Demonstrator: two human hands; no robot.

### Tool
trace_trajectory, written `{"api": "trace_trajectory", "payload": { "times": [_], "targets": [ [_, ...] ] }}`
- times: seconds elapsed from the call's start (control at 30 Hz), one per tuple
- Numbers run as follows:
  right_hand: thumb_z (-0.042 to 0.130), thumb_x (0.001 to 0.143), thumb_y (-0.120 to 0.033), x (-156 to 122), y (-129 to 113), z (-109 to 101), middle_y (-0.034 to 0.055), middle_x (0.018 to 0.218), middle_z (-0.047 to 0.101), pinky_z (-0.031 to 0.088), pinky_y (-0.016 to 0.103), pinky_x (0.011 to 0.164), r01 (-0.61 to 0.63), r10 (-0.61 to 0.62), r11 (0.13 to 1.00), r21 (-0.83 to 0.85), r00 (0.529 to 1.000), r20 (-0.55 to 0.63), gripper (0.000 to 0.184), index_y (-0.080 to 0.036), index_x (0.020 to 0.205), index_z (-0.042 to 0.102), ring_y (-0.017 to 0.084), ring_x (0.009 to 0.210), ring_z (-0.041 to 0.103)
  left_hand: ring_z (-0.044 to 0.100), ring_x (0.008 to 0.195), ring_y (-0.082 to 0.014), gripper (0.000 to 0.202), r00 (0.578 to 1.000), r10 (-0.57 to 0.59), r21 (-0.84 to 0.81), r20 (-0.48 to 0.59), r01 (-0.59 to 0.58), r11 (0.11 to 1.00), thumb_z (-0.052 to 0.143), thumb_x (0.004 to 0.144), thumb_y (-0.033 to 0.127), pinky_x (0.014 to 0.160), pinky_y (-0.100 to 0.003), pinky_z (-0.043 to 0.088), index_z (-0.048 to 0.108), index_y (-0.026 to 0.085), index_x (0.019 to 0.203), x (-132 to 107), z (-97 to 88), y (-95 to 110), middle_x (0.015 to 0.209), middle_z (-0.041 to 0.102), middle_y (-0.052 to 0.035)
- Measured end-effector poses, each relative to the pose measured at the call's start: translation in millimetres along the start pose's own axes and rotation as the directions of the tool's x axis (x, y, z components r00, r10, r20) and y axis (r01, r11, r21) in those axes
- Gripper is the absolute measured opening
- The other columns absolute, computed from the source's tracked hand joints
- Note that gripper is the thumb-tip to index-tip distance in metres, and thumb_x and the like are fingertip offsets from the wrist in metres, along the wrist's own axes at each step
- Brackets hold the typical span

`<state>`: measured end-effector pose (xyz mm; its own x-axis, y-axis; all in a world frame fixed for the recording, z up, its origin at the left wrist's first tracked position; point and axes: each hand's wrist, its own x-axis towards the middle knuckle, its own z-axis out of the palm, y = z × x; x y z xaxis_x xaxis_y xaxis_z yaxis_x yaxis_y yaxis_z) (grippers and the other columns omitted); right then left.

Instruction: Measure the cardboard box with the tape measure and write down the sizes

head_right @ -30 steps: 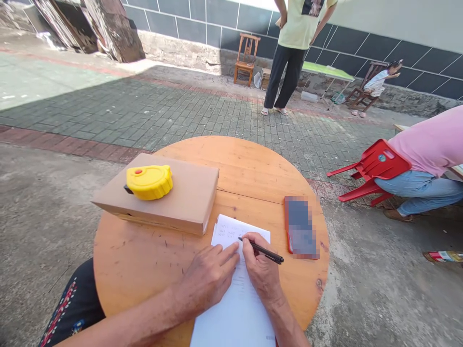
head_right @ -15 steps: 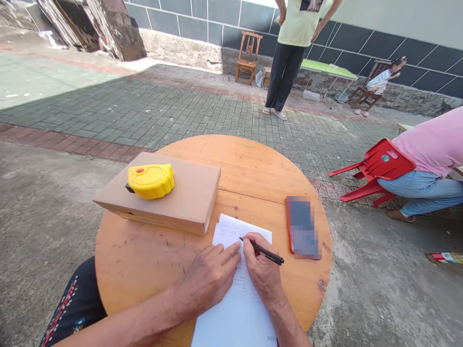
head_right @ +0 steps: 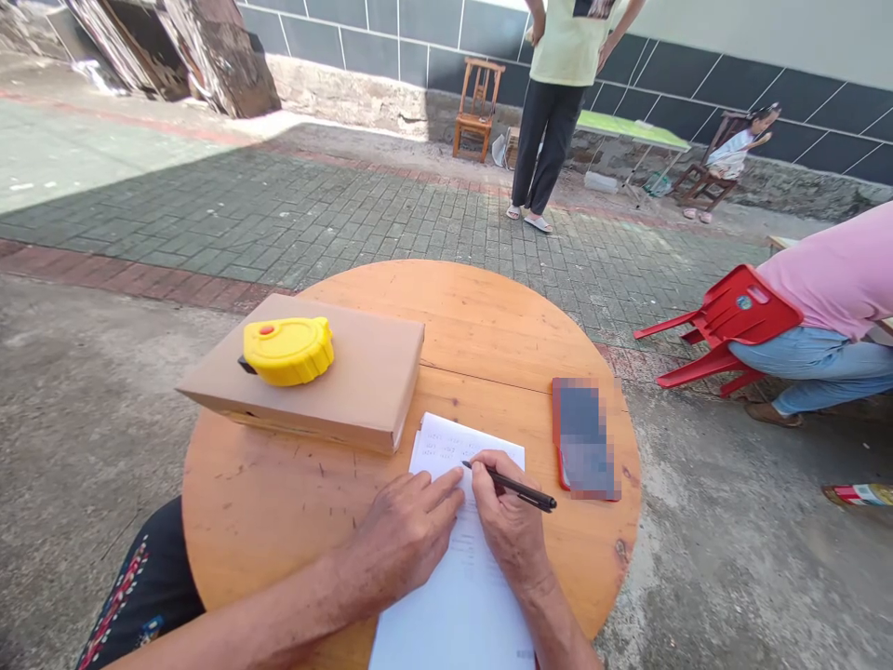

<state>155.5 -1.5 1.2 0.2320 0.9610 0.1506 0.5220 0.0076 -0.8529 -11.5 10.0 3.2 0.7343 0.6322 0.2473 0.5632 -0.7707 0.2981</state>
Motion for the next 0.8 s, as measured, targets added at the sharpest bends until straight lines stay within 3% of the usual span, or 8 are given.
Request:
{"api": "trace_trajectory", "payload": {
  "times": [0.8],
  "targets": [
    [0.050, 0.089, -0.032, 0.3, -3.4, -0.2, -0.0036, 0.057, 0.051, 0.042, 0.025, 0.049, -0.008, 0.008, 0.999, -0.042, 1.000, -0.007, 0.020, -0.020, 0.077, 0.061, 0.013, 0.049, 0.048, 0.057, 0.085, -0.0225, 0.021, 1.000, -0.008, -0.011, 0.000, 0.008, 1.000, 0.048, 0.086, 0.011, 0.068, -0.037, 0.046, 0.058, 0.018, 0.103, -0.6, 0.1, 0.4, 0.123, 0.063, -0.0066]
  ]
}}
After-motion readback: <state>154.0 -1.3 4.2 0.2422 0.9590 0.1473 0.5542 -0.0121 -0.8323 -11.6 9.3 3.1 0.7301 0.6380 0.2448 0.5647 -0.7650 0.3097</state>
